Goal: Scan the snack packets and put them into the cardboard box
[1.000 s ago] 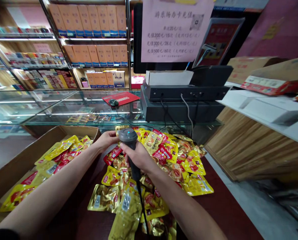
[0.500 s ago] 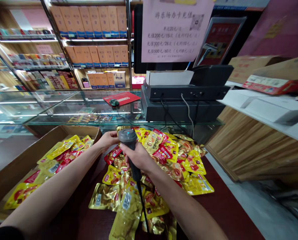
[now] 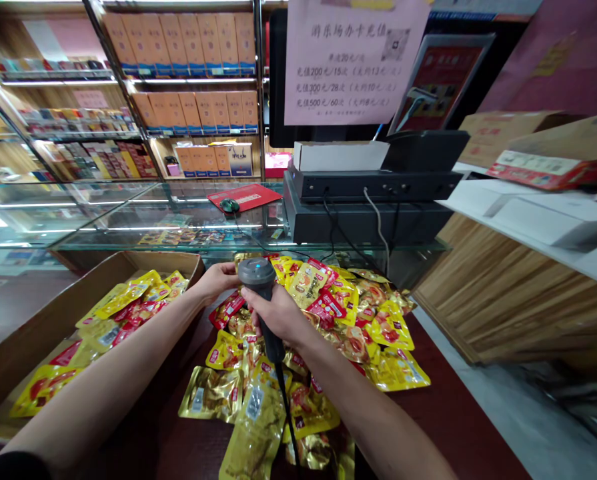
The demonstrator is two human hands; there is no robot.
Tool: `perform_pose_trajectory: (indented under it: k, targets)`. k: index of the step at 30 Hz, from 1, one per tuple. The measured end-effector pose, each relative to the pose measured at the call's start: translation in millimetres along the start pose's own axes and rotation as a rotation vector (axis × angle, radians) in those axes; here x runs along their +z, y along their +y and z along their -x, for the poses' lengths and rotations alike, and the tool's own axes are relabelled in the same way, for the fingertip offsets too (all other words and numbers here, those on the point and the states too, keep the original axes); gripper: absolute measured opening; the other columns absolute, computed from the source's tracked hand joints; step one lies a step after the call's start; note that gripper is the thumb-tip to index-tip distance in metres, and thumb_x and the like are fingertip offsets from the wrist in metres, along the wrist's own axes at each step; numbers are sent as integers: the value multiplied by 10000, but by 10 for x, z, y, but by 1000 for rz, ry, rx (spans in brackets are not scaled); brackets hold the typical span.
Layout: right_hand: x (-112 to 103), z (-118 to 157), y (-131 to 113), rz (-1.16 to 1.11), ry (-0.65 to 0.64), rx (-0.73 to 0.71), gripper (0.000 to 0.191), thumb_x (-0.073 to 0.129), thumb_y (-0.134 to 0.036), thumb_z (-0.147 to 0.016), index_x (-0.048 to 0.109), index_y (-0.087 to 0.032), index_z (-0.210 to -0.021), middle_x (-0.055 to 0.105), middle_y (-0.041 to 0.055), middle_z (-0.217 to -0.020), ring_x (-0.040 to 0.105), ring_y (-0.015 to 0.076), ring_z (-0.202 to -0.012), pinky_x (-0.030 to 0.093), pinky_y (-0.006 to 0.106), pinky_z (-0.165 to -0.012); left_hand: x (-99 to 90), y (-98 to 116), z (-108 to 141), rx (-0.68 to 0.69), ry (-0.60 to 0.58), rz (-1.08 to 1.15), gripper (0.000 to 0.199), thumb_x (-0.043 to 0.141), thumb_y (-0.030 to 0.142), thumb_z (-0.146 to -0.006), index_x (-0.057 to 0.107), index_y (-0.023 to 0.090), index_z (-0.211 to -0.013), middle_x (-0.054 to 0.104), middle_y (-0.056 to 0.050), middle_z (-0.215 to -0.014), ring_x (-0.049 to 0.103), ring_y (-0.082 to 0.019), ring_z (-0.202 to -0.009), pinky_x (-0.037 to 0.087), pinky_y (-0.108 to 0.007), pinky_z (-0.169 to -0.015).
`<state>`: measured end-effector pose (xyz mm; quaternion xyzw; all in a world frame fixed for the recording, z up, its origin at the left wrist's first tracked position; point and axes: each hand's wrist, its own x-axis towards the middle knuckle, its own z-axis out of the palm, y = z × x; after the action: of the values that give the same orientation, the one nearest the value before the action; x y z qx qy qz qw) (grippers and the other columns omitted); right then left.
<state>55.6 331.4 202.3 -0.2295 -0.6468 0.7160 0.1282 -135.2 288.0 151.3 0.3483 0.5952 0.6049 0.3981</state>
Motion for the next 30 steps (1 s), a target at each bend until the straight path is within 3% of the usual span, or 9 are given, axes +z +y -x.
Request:
perform_pose_trajectory:
  k: [15, 21, 26, 30]
  targets:
    - [-22, -1, 19, -6, -6, -6, 346, 595, -477, -801, 502, -178, -655, 502, -54, -451, 464, 78, -349, 403, 200, -366, 1, -8, -6, 46, 6, -115, 362, 760, 244, -572, 716, 85, -894, 710, -72, -784, 624, -186, -723, 475, -283, -692]
    - [-26, 35, -49, 0, -36, -5, 337, 595, -491, -797, 531, -172, -711, 515, -50, -429, 469, 87, -332, 392, 201, -356, 16, 40, 24, 3, -46, -34, 379, 796, 287, -548, 726, 90, -864, 709, -68, -757, 621, -180, -689, 468, -282, -676]
    - [-74, 84, -160, -12, -36, -23, 340, 588, -501, -801, 548, -167, -751, 537, -37, -464, 482, 86, -348, 392, 201, -374, -83, 117, 55, -63, 33, 22, 456, 849, 349, -481, 730, 128, -861, 725, -65, -812, 642, -178, -733, 489, -308, -746]
    - [-108, 135, -233, -13, -13, -43, 327, 583, -493, -816, 555, -171, -768, 542, -22, -488, 489, 91, -367, 386, 212, -383, -223, 318, 154, -60, 90, 46, 508, 872, 361, -437, 730, 139, -871, 728, -73, -867, 653, -194, -785, 498, -323, -777]
